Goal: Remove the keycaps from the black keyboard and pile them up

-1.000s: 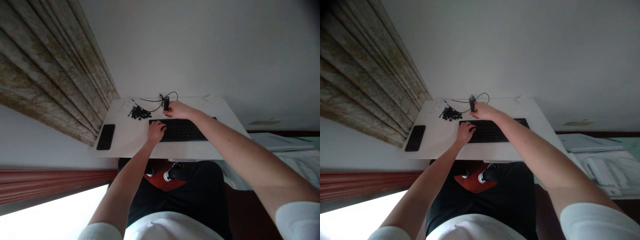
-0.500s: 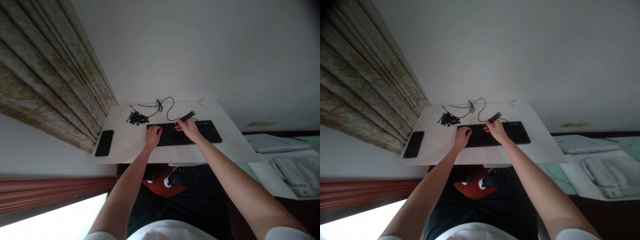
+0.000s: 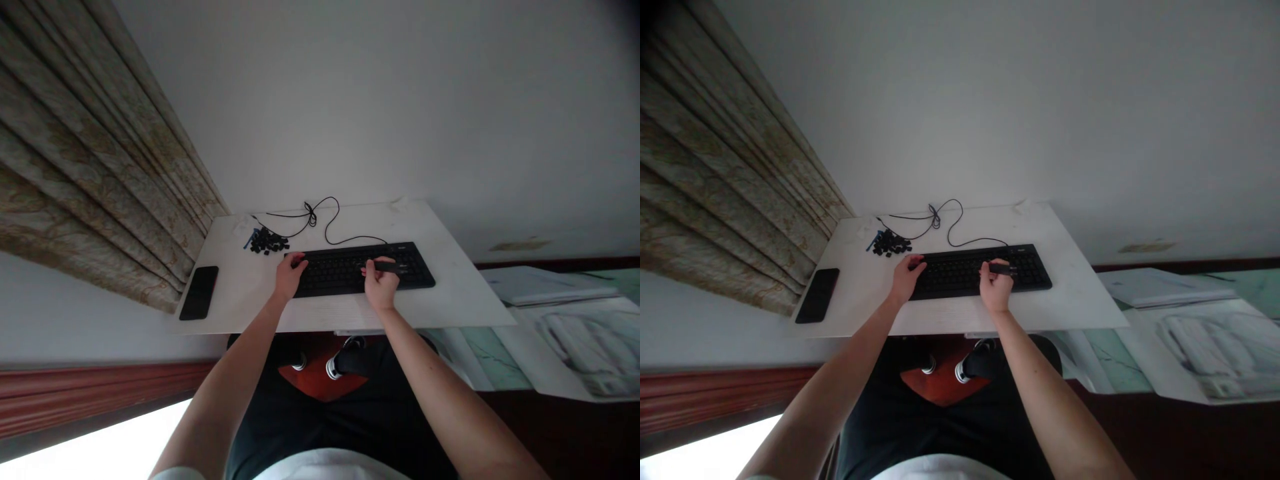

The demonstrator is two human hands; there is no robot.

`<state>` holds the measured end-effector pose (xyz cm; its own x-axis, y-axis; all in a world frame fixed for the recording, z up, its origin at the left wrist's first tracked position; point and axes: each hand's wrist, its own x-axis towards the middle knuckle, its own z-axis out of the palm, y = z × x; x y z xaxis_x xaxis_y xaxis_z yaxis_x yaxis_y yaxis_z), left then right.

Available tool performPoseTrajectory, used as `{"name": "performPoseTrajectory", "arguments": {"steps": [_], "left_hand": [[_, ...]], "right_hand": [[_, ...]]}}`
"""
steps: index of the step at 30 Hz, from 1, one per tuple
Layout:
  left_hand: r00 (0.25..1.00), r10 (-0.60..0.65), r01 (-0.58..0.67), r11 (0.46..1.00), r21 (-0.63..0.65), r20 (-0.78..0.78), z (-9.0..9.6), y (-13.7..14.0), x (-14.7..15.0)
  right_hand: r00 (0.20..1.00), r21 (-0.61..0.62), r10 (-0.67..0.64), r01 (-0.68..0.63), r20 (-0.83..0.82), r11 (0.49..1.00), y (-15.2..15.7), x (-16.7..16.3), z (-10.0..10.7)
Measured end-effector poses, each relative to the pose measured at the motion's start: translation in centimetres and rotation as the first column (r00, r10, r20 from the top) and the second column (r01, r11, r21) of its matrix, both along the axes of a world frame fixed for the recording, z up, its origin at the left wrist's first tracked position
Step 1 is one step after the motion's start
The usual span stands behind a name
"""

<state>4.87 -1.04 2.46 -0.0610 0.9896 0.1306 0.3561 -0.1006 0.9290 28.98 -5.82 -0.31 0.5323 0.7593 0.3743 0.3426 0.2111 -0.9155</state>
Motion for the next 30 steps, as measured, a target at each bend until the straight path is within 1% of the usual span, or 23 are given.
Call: {"name": "performPoseTrajectory", "arguments": {"steps": [2, 3, 4, 7, 10, 14, 17, 21, 24, 27, 30], "left_hand": [[0.997, 0.017, -0.015, 1.000, -0.023, 0.080, 0.4, 1.1, -1.1], [0.997, 0.032, -0.030, 0.999, -0.027, 0.075, 0.6, 1.7, -1.9], [0.998, 0.055, -0.055, 0.998, -0.019, 0.035, 0.9, 2.4, -2.7], [0.979, 0.071, -0.071, 0.997, 0.005, -0.189, 1.6, 4.2, -5.4], [0.921, 0.066, -0.081, 0.996, -0.023, -0.384, 2.1, 5.4, -7.3], [0.830, 0.059, -0.104, 0.993, -0.050, -0.555, 2.4, 6.2, -8.2], [0.781, 0.050, -0.104, 0.993, -0.050, -0.622, 2.6, 6.4, -8.0], [0.759, 0.055, -0.073, 0.997, -0.001, -0.649, 2.6, 6.0, -7.6], [0.720, 0.044, -0.031, 0.999, 0.031, -0.692, 2.2, 5.0, -7.6], [0.674, 0.026, -0.003, 0.999, 0.033, -0.738, 1.5, 4.0, -8.0], [0.660, 0.027, -0.005, 0.999, 0.032, -0.751, 0.9, 3.6, -8.4]], "right_hand": [[1.000, -0.002, -0.010, 0.010, 0.019, 1.000, 0.1, 0.1, 0.0], [0.999, -0.005, -0.009, 0.009, 0.033, 1.000, 0.1, 0.1, 0.1], [0.999, -0.010, -0.008, 0.008, 0.050, 1.000, 0.1, 0.1, 0.1], [0.992, -0.032, -0.019, 0.023, 0.125, 0.999, 0.0, 0.2, 0.2], [0.982, -0.052, -0.030, 0.040, 0.186, 0.998, -0.1, 0.2, 0.4], [0.973, -0.077, -0.032, 0.051, 0.230, 0.996, -0.1, 0.2, 0.5], [0.965, -0.078, -0.051, 0.073, 0.258, 0.994, -0.2, 0.2, 0.7], [0.969, -0.083, -0.054, 0.076, 0.242, 0.994, -0.2, 0.1, 0.9], [0.965, -0.068, -0.057, 0.077, 0.254, 0.995, -0.3, 0.1, 1.1], [0.953, -0.047, -0.064, 0.081, 0.297, 0.996, -0.3, 0.1, 1.3], [0.951, -0.040, -0.060, 0.076, 0.304, 0.996, -0.3, 0.1, 1.4]]}}
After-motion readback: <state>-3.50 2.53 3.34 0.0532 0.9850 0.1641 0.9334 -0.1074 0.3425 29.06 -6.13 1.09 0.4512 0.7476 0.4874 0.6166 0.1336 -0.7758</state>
